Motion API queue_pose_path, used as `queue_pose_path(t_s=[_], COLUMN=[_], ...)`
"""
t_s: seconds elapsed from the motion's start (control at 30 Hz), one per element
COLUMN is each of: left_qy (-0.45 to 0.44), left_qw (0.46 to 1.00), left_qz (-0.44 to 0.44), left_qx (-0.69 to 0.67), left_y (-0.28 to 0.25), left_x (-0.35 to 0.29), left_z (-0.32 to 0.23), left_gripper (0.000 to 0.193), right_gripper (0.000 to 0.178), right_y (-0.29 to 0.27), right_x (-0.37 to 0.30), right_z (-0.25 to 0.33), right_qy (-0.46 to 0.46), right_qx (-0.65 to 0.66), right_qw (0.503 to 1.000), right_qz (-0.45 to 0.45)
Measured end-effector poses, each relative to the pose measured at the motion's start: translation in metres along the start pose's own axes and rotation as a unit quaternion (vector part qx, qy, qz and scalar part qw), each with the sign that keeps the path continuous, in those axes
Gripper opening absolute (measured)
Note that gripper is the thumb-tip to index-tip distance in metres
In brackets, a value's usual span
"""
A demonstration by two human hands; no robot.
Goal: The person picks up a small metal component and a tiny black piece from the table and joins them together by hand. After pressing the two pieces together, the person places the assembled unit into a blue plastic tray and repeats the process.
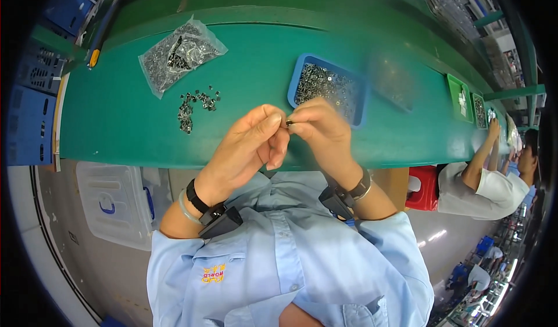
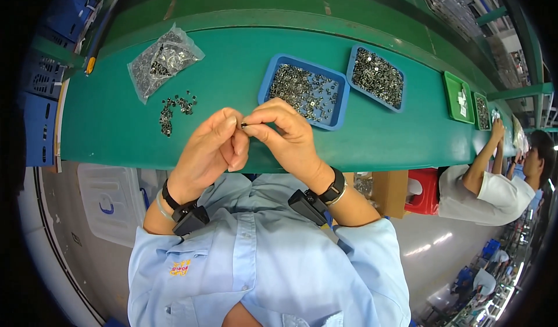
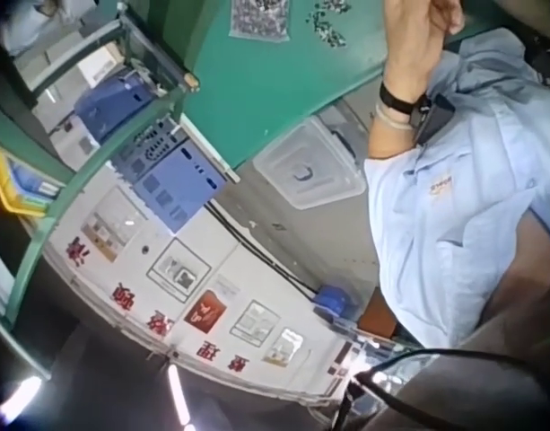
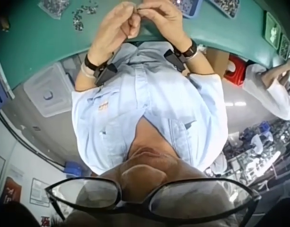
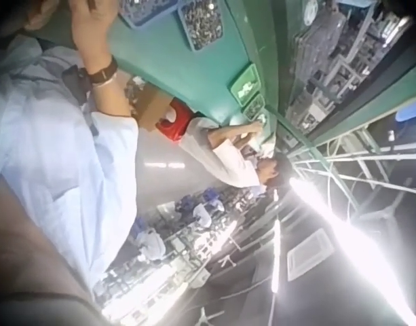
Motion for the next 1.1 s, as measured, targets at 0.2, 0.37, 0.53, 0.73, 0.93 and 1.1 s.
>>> queue_pose_path(t_s=[0.2,0.37,0.53,0.73,0.93,1.1], left_qy=[0.003,0.006,0.026,0.158,0.181,0.229], left_qw=[1.000,0.999,0.998,0.960,0.952,0.962], left_qz=[-0.015,0.013,-0.050,0.091,0.118,0.007], left_qx=[0.014,0.034,0.008,-0.212,-0.216,-0.145], left_y=[-0.002,-0.003,-0.019,-0.035,-0.036,-0.066], left_x=[0.002,0.008,0.011,0.012,0.005,-0.018], left_z=[0.000,0.000,-0.008,-0.035,-0.043,-0.068], left_gripper=[0.019,0.019,0.028,0.033,0.033,0.028], right_gripper=[0.011,0.012,0.011,0.009,0.009,0.012], right_y=[0.002,0.000,-0.008,-0.040,-0.061,-0.079], right_x=[0.005,0.002,0.019,0.025,0.029,0.036], right_z=[0.001,-0.001,0.016,0.019,0.009,-0.004], right_qy=[-0.008,-0.005,-0.129,-0.107,-0.106,-0.082], right_qx=[-0.037,-0.057,-0.254,-0.285,-0.341,-0.443], right_qw=[0.999,0.998,0.958,0.948,0.930,0.891], right_qz=[0.020,-0.015,0.008,-0.090,-0.087,-0.046])
Point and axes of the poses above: each hand's wrist, its own x-axis towards the middle knuckle, its own y-axis out of the palm, z = x × y, the point moved 4 cm from there along x, towards the middle knuckle, and after that the axes turned 11 degrees about x, right-handed, at the moved point
